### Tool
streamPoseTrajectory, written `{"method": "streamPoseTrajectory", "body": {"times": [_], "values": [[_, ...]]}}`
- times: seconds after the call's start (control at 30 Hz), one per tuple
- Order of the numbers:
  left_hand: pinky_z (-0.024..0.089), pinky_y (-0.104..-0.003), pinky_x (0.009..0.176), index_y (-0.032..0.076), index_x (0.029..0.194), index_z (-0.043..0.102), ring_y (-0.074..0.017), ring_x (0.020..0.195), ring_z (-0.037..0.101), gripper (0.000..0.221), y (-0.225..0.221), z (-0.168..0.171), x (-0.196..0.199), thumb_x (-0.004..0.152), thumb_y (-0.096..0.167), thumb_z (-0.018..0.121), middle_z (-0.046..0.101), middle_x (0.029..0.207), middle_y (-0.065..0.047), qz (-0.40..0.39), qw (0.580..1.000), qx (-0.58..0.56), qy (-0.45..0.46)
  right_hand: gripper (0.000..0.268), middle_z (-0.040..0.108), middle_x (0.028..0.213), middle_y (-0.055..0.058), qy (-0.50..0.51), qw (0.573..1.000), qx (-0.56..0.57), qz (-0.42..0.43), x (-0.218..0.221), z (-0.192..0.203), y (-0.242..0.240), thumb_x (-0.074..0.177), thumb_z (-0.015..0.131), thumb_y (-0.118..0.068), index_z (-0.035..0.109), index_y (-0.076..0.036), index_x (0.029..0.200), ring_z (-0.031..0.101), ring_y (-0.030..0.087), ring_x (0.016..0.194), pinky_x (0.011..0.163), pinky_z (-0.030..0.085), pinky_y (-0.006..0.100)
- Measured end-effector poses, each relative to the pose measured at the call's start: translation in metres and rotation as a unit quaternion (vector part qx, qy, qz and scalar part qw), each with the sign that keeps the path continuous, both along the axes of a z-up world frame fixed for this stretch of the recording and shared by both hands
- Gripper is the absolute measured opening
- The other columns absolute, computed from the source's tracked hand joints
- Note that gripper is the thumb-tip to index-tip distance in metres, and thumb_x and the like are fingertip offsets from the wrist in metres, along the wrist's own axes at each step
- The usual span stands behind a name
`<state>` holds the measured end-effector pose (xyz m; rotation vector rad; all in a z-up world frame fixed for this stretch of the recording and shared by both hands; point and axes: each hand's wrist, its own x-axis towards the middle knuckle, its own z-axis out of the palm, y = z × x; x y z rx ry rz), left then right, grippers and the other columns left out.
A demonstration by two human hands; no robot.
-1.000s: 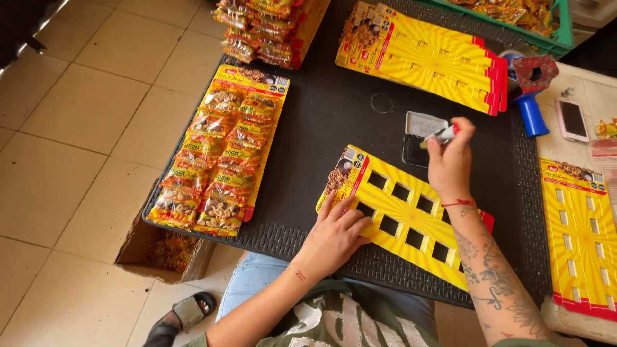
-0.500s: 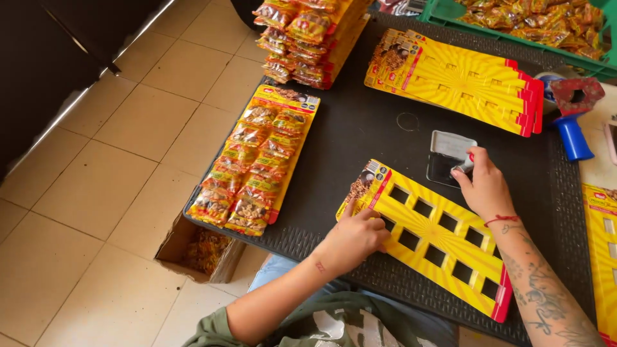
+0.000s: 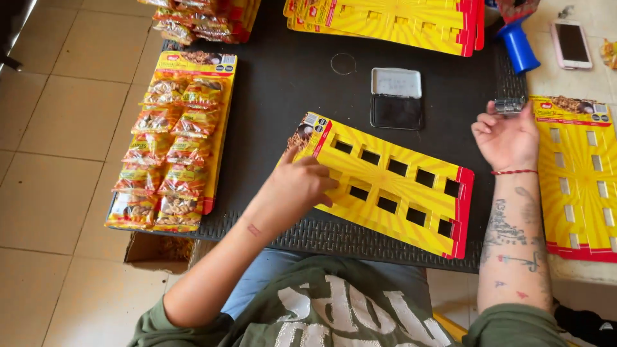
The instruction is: The person is using a hand stamp to mark yellow cardboard display sheets and then stacking the finished sheets on a table.
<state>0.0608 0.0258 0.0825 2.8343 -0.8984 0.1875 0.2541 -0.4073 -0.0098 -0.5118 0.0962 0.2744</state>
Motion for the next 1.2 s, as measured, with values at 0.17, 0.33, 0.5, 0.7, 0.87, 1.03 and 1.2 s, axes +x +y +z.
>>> {"method": "streamPoseTrajectory", "body": {"times": [0.17,0.33,0.5,0.7,0.87,1.03,1.2], "values": [[0.045,-0.041,0.092,0.006,0.130,0.069,-0.0285,0.096,0.058,0.040,0.020,0.072,0.011,0.092,0.017,0.071,0.069,0.102,-0.008,-0.112,0.974,-0.195,0.004,0.026,0.069,0.109,0.025,0.023,0.995,-0.080,-0.061,0.015,-0.016,-0.010,0.092,0.078,-0.028,0.067,-0.007,0.103,0.056,0.022,0.078,0.072,0.043,0.031],[0.050,-0.042,0.093,0.006,0.130,0.071,-0.0272,0.099,0.052,0.038,0.021,0.114,0.067,0.093,0.003,0.079,0.068,0.105,-0.005,-0.075,0.969,-0.185,-0.143,0.033,0.064,0.135,-0.001,-0.012,0.983,-0.176,-0.057,0.011,0.009,0.012,0.097,0.065,-0.043,0.067,-0.027,0.126,0.052,0.015,0.120,0.105,0.042,0.039],[0.038,-0.044,0.085,0.007,0.123,0.075,-0.0322,0.092,0.051,0.028,0.008,0.098,0.205,0.095,0.007,0.075,0.063,0.101,-0.007,-0.119,0.952,-0.157,-0.235,0.021,0.065,0.111,0.024,0.052,0.992,-0.067,-0.095,0.016,-0.008,0.001,0.093,0.074,-0.025,0.066,-0.010,0.106,0.053,0.024,0.081,0.075,0.045,0.033],[0.051,-0.050,0.067,0.014,0.111,0.080,-0.0343,0.095,0.056,0.035,-0.001,0.003,0.336,0.078,0.018,0.091,0.069,0.095,-0.005,0.017,0.972,-0.127,-0.198,0.024,0.066,0.106,0.023,0.065,0.988,-0.076,-0.115,0.012,-0.004,0.006,0.097,0.069,-0.027,0.061,-0.006,0.104,0.053,0.023,0.077,0.068,0.044,0.032],[0.047,-0.049,0.095,0.007,0.127,0.072,-0.0392,0.103,0.063,0.051,0.001,-0.040,0.327,0.082,0.023,0.089,0.072,0.115,-0.016,0.045,0.983,-0.137,-0.113,0.024,0.066,0.104,0.023,0.067,0.988,-0.081,-0.111,0.011,-0.005,0.003,0.100,0.066,-0.028,0.063,-0.005,0.104,0.054,0.024,0.078,0.069,0.045,0.033],[0.046,-0.049,0.096,0.010,0.116,0.074,-0.0327,0.100,0.066,0.035,-0.011,0.008,0.151,0.084,0.019,0.087,0.070,0.102,-0.011,-0.012,0.969,-0.188,-0.159,0.012,0.065,0.097,0.014,0.026,0.983,-0.137,-0.115,0.005,-0.003,0.008,0.092,0.070,-0.023,0.065,-0.013,0.096,0.055,0.026,0.078,0.069,0.044,0.034],[0.027,-0.066,0.120,0.017,0.126,0.070,-0.0364,0.130,0.057,0.043,-0.008,-0.007,-0.002,0.086,0.031,0.080,0.073,0.123,-0.003,0.018,0.985,-0.128,-0.118,0.029,0.062,0.104,0.010,-0.145,0.935,-0.318,-0.060,-0.013,0.012,0.038,0.101,0.060,-0.008,0.047,-0.023,0.123,0.062,0.024,0.086,0.076,0.051,0.035]]}}
